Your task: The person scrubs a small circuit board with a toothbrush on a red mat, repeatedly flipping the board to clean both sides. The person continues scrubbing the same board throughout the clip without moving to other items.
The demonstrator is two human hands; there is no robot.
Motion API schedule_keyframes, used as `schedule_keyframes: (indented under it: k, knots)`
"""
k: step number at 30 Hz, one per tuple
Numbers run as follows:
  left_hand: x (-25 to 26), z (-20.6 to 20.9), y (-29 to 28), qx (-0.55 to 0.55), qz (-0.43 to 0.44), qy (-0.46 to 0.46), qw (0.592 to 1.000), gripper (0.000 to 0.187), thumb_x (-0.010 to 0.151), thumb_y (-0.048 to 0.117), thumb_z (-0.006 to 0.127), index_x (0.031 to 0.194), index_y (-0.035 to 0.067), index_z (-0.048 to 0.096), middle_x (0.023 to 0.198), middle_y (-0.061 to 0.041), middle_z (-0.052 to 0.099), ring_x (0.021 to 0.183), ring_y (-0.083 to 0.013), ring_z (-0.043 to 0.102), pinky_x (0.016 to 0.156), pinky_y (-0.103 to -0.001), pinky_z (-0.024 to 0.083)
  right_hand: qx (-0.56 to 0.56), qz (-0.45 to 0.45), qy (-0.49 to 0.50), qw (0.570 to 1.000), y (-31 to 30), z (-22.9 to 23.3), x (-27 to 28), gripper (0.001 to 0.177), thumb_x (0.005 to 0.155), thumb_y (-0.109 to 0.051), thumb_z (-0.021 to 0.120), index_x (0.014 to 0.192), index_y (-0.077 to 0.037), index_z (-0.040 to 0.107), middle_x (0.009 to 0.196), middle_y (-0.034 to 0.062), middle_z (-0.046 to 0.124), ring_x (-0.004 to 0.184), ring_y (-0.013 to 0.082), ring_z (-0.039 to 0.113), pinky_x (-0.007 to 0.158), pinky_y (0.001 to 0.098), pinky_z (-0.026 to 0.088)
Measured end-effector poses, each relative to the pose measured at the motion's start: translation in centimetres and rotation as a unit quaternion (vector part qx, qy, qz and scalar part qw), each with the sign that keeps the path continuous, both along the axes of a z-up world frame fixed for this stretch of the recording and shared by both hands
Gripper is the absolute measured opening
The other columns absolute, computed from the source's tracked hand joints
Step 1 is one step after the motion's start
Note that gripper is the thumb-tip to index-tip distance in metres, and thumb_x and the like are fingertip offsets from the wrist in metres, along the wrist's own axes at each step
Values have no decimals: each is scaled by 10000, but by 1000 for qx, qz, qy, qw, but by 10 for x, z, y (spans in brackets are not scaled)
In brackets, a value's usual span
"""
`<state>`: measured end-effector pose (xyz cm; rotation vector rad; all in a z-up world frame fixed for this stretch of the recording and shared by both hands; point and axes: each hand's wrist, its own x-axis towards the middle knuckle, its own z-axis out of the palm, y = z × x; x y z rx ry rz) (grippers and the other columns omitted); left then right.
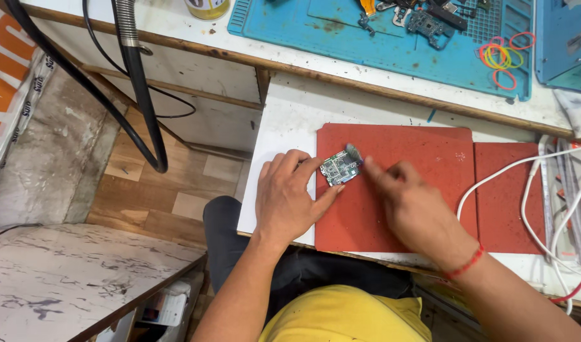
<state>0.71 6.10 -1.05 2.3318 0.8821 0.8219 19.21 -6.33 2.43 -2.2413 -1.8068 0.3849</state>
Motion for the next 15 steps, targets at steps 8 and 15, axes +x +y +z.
schedule_keyframes:
  k: [8, 15]
  knots:
    - [-1, 0, -2, -11, 2, 16, 1000, 455, 749, 373, 882, 1057, 63, 754, 978, -44, 623, 903, -236, 596, 822, -407, 446, -105, -17, 25, 994, -1, 9, -10, 707, 841, -17, 539, 1503, -263, 546, 1207, 159, 633, 703, 421, 689, 614, 501, 579]
    - [0, -2, 2, 1, 6, -5, 1000, 449, 761, 363, 890, 1070, 65, 758, 972, -39, 629, 910, -240, 598, 821, -409, 448, -26, -20, 2, 999, 4, 4, -3, 636, 883, -25, 551, 1497, -188, 535, 1139, 201, 631, 743, 439, 678, 638, 512, 562]
